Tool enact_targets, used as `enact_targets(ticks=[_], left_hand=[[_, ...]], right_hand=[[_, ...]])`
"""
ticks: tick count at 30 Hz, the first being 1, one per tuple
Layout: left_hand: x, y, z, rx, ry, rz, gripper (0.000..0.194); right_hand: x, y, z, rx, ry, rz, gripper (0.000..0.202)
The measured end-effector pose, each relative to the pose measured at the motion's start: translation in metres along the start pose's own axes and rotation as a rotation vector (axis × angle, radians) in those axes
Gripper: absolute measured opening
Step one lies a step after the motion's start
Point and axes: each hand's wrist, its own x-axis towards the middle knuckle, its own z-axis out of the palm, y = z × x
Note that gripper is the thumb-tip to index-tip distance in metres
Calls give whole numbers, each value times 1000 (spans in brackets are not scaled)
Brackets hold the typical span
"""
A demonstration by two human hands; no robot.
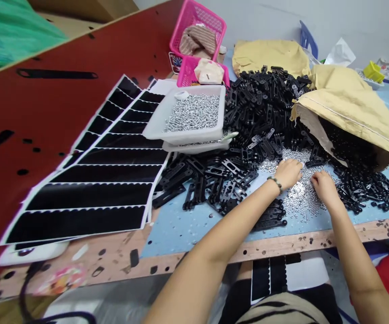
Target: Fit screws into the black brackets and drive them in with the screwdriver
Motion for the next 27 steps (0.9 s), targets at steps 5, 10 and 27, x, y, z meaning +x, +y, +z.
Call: enact_targets(ticks=[5, 10, 27], left_hand=[[27, 5, 22, -126, -2, -7, 11], [26, 1, 22, -403, 35, -79, 12], [-56, -25, -35, -1640, 257, -498, 12]], right_hand=[[-5, 7, -7, 134, 90, 7, 14], [-25, 0, -15, 438, 151, 120, 24], [-58, -99, 30, 382, -32, -453, 16]])
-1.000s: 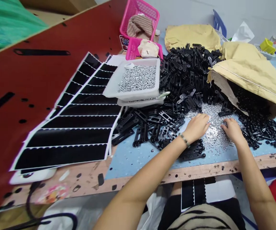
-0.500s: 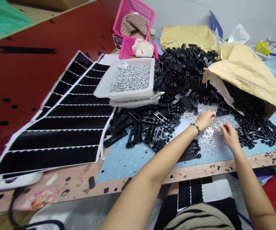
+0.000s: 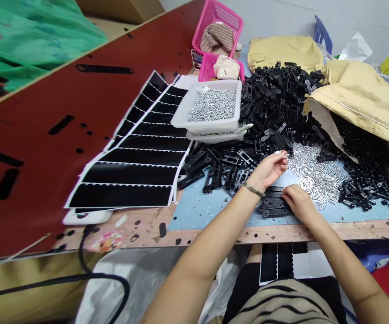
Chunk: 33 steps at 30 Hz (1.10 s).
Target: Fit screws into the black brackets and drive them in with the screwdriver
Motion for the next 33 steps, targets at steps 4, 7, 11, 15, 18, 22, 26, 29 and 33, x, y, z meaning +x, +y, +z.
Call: enact_targets(ticks=[4, 7, 11, 15, 18, 22, 26, 29, 33], left_hand=[[-32, 6, -24, -102, 62, -19, 17], [-52, 5, -34, -141, 100, -30, 16], [-74, 1, -38, -182, 128, -91, 28], [-91, -2, -43, -145, 205, -97, 20], [-98, 1, -48, -125, 260, -109, 20], [-105, 3, -48, -176, 251, -119, 22], [-109, -4, -41, -43, 218, -144, 16], [-111, -11, -39, 116, 222, -125, 21], [-113, -19, -40, 152, 198, -54, 30]], right_hand=[[-2, 5, -1, -44, -29, -76, 22], [-4, 6, 0, -73, -27, -72, 24], [-5, 0, 2, -116, 3, -21, 24], [-5, -5, -10, -81, -5, -40, 22], [-6, 11, -32, -122, 75, 97, 21], [-3, 48, -58, -253, 174, 312, 17], [2, 66, -65, -272, 143, 336, 16], [3, 64, -66, -248, 166, 324, 20], [-5, 42, -59, -137, 165, 267, 18]])
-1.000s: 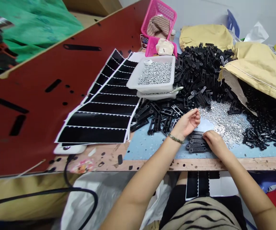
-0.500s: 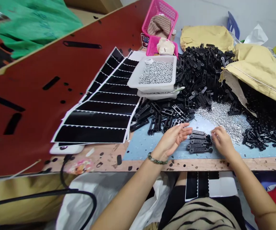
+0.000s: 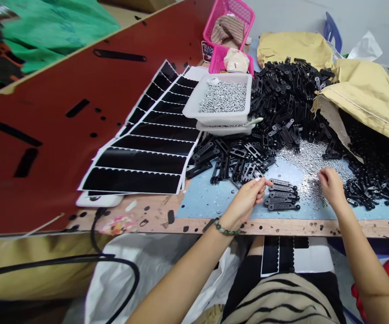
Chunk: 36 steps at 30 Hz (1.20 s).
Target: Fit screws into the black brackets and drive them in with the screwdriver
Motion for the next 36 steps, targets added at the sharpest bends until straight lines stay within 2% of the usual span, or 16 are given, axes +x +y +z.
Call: enact_targets(ticks=[4, 6, 8, 12, 17, 23, 26, 32, 36], left_hand=[[-5, -8, 2, 73, -101, 20, 28], [-8, -14, 5, 229, -118, 90, 26], [-12, -20, 7, 413, -78, 212, 22], [-15, -29, 12, 752, 11, 469, 9], [-13, -41, 17, 1022, -73, 719, 19], [-9, -46, 23, 1331, -74, 733, 16], [-7, -45, 26, 1442, -92, 793, 18], [-4, -44, 29, 1547, -78, 849, 18], [-5, -43, 26, 1547, -94, 849, 17]], right_hand=[[-24, -33, 15, 180, -106, -150, 17], [-31, -48, 21, 212, -172, -228, 20], [-34, -57, 25, 137, -235, -267, 24], [-32, -63, 26, -36, -285, -332, 28], [-33, -59, 28, 39, -243, -311, 27], [-33, -56, 28, 35, -251, -250, 23], [-33, -57, 28, 38, -264, -258, 24], [-31, -60, 32, 180, -219, -202, 23], [-25, -38, 20, 159, -113, -134, 18]])
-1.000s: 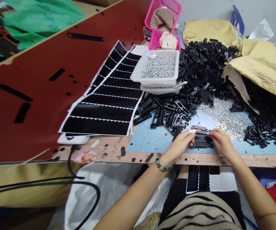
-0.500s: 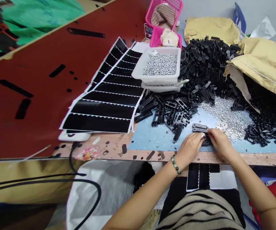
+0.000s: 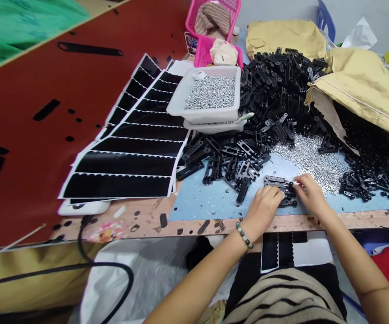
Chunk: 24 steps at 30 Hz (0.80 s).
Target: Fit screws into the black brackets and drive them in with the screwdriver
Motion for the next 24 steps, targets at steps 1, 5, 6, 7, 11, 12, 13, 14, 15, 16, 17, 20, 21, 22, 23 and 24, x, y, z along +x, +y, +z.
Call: enact_targets(ticks=[1, 5, 6, 7, 11, 12, 13, 14, 15, 16, 17, 20, 21, 22, 23, 24], left_hand=[[0, 0, 0, 1, 2, 6, 17], [1, 0, 2, 14, 37, 29, 16], [2, 0, 3, 18, 51, 31, 16], [2, 0, 3, 22, 66, 33, 17], [1, -1, 3, 12, 100, 78, 21], [0, -1, 3, 5, 101, 91, 21], [0, -1, 3, -1, 101, 102, 21], [0, 0, 4, -5, 99, 111, 20], [0, 0, 5, -9, 99, 117, 20], [0, 1, 7, -13, 100, 122, 20], [0, 1, 8, -20, 103, 123, 19], [-2, 2, 11, -71, 115, 104, 21], [-3, 2, 11, -100, 116, 92, 22], [-5, 1, 10, -136, 116, 84, 22], [-6, 0, 8, -176, 118, 77, 21], [-6, -2, 5, -214, 126, 70, 22]], right_hand=[[0, 8, -7, -50, 33, 29, 18], [0, 36, -26, -306, -39, 62, 19], [0, 39, -27, -362, -81, 51, 18], [2, 40, -27, -413, -114, 40, 18], [8, 37, -23, -524, -160, 4, 18], [9, 36, -23, -504, -153, -3, 18], [9, 34, -23, -455, -135, -5, 17], [8, 33, -24, -380, -107, -2, 16], [6, 32, -25, -288, -74, 6, 14], [3, 30, -26, -191, -40, 17, 13], [0, 27, -27, -99, -10, 32, 11], [-14, 14, -26, 93, 47, 90, 8], [-19, 10, -25, 131, 54, 109, 9], [-23, 5, -23, 162, 57, 124, 10], [-28, 1, -20, 189, 54, 133, 13], [-32, -3, -18, 215, 42, 135, 15]])
